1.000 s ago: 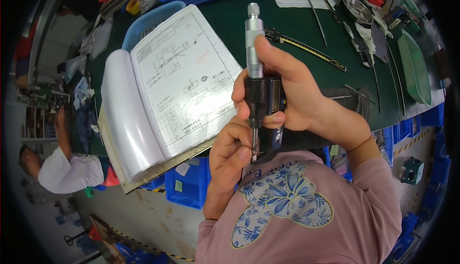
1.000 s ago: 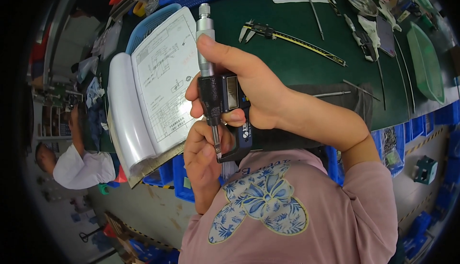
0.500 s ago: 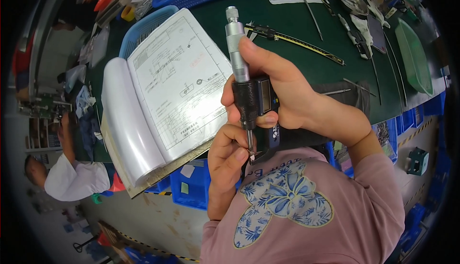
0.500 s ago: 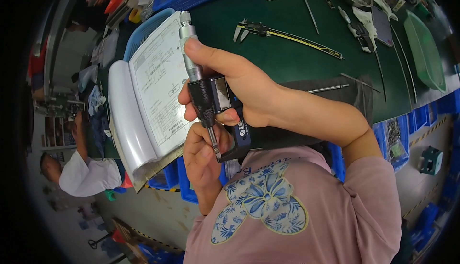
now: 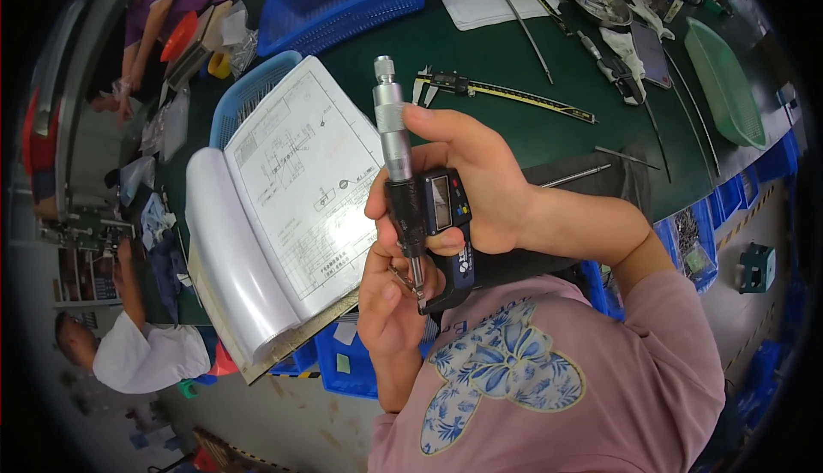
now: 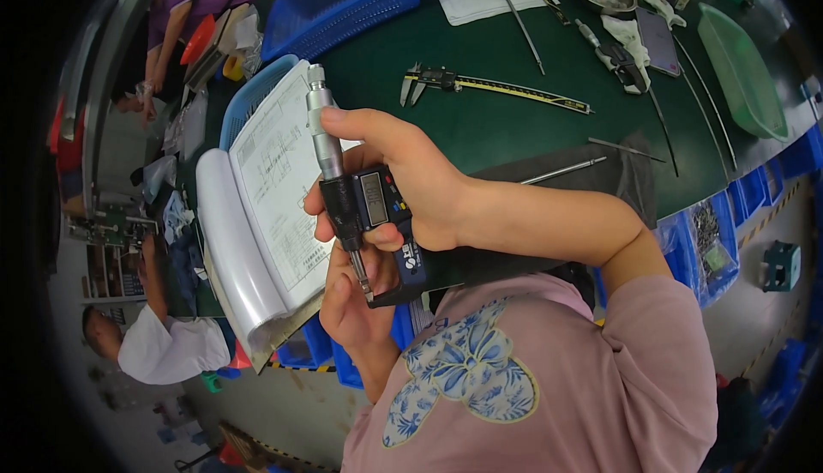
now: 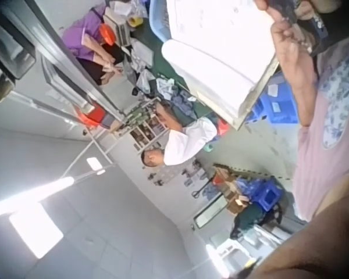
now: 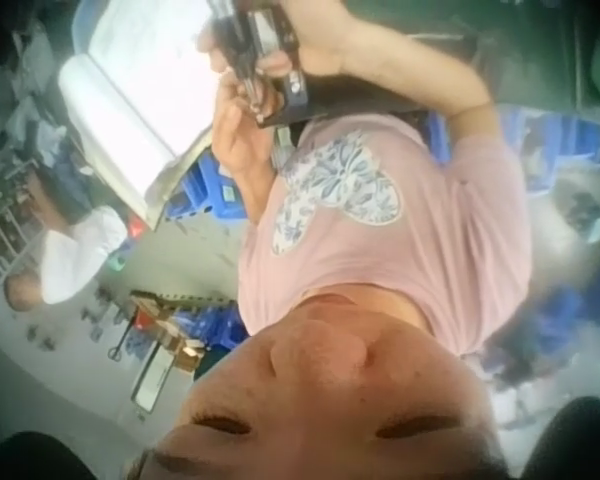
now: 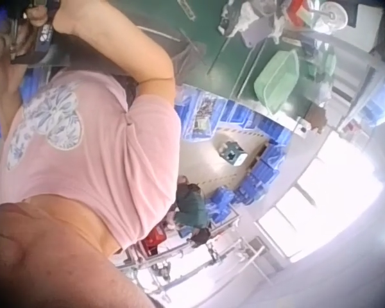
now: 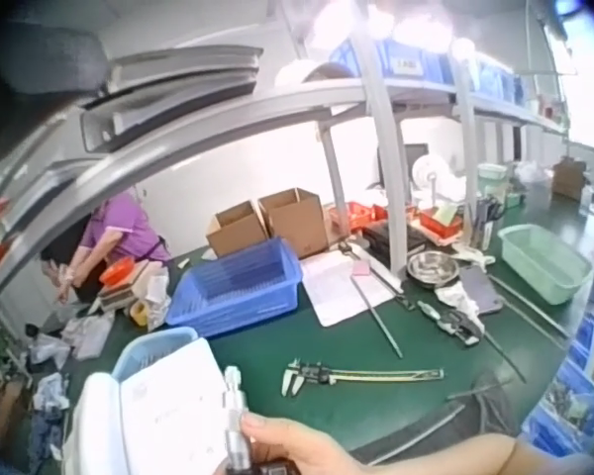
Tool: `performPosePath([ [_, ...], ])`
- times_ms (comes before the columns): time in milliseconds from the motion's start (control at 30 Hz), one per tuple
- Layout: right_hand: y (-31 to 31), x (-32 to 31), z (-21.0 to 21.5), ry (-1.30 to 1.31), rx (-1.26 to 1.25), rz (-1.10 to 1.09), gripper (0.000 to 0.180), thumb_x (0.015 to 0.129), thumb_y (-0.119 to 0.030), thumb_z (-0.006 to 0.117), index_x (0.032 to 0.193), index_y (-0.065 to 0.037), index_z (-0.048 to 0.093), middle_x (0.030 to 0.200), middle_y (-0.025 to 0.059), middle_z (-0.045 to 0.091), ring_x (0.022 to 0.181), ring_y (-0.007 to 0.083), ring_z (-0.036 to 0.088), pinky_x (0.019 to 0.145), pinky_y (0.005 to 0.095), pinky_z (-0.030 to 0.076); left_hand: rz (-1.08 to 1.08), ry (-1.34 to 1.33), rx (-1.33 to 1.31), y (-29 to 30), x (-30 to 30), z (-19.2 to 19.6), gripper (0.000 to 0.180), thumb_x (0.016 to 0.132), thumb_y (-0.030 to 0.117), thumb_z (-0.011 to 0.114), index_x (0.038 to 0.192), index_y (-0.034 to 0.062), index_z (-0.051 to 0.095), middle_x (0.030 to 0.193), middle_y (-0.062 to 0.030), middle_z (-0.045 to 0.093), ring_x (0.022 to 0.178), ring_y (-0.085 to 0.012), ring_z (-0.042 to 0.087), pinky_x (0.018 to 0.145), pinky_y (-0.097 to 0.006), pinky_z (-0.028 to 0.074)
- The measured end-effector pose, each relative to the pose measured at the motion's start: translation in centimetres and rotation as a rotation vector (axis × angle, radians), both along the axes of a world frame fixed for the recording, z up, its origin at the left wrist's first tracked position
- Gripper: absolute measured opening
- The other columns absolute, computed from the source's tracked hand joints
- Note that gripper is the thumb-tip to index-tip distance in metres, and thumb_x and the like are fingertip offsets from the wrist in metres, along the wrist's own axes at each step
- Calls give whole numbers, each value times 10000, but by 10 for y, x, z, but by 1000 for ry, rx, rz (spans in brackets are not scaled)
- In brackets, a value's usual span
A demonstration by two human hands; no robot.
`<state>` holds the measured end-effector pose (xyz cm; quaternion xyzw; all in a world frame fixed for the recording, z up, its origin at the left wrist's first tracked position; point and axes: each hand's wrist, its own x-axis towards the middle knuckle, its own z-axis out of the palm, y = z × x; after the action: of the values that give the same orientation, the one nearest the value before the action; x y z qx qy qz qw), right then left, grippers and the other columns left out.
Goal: Measure metal components using digital calipers and micrometers against technical specs, then refine a metal rod with a file.
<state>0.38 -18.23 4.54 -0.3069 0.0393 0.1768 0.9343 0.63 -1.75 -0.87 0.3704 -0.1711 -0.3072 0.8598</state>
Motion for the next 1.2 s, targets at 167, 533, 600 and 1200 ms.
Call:
performPosePath([
  [167,-1,-3,1,-7,16,-64,719,777,-597,331,821,90,537,673,195,567,382,167,437,320,211,337,-117,88,-44,2,1,-1,357,764,223,557,989,5,385,770,-76,452,655,-140,445,617,-269,358],
  [533,2,-6,-3,-78,11,-144,709,843,-591,197,772,25,542,644,202,559,305,141,370,293,213,313,-177,117,-132,1,-2,-5,161,812,132,525,908,57,420,863,-56,446,705,-90,432,604,-187,344],
  [600,1,-5,-3,-84,19,-114,711,831,-602,227,785,34,541,667,188,564,332,129,391,302,202,306,-178,116,-129,2,-3,-5,160,814,131,522,912,57,418,864,-55,444,699,-86,427,599,-187,342],
  [1200,1,-2,-4,-33,24,-95,686,825,-583,297,808,51,557,692,187,581,371,143,433,314,197,325,-123,163,-142,2,-3,-2,285,795,141,545,1005,21,394,875,-84,476,766,-131,456,698,-262,377],
])
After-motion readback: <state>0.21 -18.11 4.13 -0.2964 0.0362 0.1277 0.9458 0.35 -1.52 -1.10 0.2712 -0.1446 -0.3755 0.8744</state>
